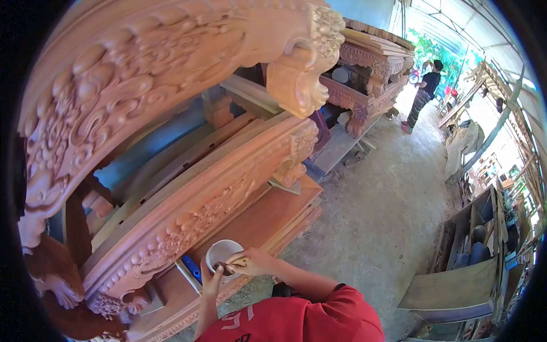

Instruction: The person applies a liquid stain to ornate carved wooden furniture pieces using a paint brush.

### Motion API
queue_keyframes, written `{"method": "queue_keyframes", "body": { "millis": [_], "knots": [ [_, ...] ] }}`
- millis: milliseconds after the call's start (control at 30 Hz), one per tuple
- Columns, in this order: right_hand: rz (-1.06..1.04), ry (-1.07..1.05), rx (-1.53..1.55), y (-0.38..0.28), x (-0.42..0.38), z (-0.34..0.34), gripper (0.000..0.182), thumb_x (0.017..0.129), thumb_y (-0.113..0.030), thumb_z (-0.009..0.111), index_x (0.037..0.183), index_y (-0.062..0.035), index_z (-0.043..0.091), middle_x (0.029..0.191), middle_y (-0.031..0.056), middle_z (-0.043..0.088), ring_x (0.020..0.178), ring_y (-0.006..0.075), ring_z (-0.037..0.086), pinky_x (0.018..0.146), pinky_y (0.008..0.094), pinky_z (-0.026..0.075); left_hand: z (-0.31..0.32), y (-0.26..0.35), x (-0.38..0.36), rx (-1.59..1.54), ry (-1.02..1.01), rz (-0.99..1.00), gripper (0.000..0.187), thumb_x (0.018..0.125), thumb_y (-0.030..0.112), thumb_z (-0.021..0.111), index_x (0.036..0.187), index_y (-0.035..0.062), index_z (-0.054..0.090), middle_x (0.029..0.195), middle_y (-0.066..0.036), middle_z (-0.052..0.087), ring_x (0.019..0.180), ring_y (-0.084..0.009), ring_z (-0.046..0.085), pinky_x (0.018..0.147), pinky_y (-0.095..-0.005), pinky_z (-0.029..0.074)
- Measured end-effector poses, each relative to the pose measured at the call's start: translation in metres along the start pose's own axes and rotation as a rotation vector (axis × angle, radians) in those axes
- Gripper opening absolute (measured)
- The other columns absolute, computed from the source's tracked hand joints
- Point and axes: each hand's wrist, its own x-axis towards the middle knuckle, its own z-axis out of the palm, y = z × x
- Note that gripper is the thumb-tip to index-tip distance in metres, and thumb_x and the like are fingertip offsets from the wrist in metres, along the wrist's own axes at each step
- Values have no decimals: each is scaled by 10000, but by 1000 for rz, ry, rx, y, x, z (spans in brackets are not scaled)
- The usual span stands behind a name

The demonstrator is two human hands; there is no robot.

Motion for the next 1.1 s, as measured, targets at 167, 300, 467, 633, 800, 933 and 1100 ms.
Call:
{"method": "queue_keyframes", "body": {
  "millis": [167,300,467,633,800,933,1100],
  "knots": [
    [155,244,289,0,-4,-87,211,847,-144,578,1035,-65,632,785,21,640,604,105,575,557,240,470,33,13,28,-49,-25,-18,744,766,185,669,1337,-3,229,1237,-143,416,1149,-224,417,963,-353,351],
    [107,395,510,-4,6,-158,238,857,-85,555,1078,-4,593,804,45,625,590,81,561,536,216,464,46,35,41,-97,-21,-34,731,781,204,654,1342,2,231,1249,-138,417,1159,-226,411,973,-355,337],
    [-121,631,299,26,40,-216,243,837,-28,566,1076,15,582,919,89,620,646,102,585,570,226,487,64,44,48,-173,-6,-91,697,797,265,633,1336,8,273,1289,-143,397,1196,-234,378,996,-369,302],
    [-119,887,54,66,39,-268,220,836,-39,570,1044,30,589,883,92,622,603,108,581,534,232,479,83,56,51,-183,66,-100,708,800,311,619,1337,5,273,1293,-148,398,1215,-247,361,1004,-379,292],
    [-156,1149,-69,82,44,-284,267,778,-66,649,1028,14,605,926,113,650,728,148,631,637,255,504,102,68,57,-156,86,-105,729,794,323,624,1339,-2,265,1299,-151,393,1225,-252,352,1007,-388,291],
    [-388,821,-516,67,46,-251,278,746,-63,663,1017,-19,618,818,122,655,635,164,633,589,261,497,117,71,61,-165,111,-57,726,798,291,616,1347,-6,247,1314,-147,377,1232,-241,345,1011,-387,282],
    [-309,358,138,54,37,-218,242,765,-34,644,1001,12,612,747,98,644,586,152,627,526,238,483,130,85,67,-69,93,39,752,777,299,631,1347,-6,247,1320,-150,366,1236,-244,341,1011,-392,287]
  ]
}}
